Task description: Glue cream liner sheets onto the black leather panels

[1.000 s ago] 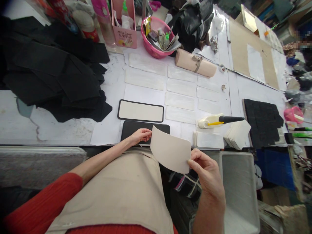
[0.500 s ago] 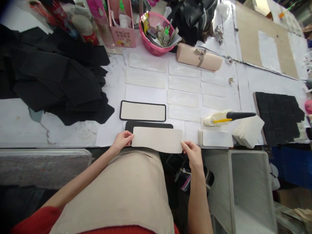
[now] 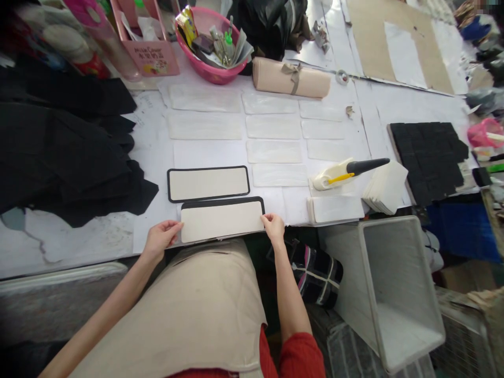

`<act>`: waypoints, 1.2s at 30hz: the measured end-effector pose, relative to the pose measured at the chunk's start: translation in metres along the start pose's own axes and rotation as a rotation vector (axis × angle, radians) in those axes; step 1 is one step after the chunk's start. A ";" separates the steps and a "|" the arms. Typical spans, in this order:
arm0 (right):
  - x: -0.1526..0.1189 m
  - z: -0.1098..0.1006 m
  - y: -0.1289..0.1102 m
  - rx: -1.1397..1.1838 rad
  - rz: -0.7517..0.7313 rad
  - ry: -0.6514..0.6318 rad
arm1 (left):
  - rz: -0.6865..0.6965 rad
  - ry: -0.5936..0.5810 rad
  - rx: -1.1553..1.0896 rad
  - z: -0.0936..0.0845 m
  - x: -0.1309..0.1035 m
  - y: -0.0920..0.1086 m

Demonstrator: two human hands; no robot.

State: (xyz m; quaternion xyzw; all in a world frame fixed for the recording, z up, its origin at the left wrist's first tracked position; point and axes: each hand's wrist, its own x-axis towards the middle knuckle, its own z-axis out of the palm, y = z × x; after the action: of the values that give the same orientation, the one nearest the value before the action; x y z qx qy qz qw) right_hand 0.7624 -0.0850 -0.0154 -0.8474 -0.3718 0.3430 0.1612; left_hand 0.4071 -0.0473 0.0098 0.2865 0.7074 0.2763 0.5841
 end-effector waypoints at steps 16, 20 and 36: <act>0.009 0.000 -0.013 -0.185 0.071 -0.003 | 0.032 0.076 0.047 0.004 0.016 -0.009; 0.012 0.002 -0.010 -0.150 0.073 -0.014 | 0.050 0.102 0.083 0.006 0.020 -0.012; 0.026 0.009 0.003 -0.102 0.082 -0.013 | 0.047 0.118 0.103 0.009 0.028 -0.016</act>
State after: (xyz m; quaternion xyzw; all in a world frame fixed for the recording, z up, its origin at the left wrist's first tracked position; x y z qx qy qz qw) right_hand 0.7700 -0.0677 -0.0349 -0.8668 -0.3551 0.3352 0.1010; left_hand 0.4100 -0.0371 -0.0223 0.3162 0.7469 0.2696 0.5192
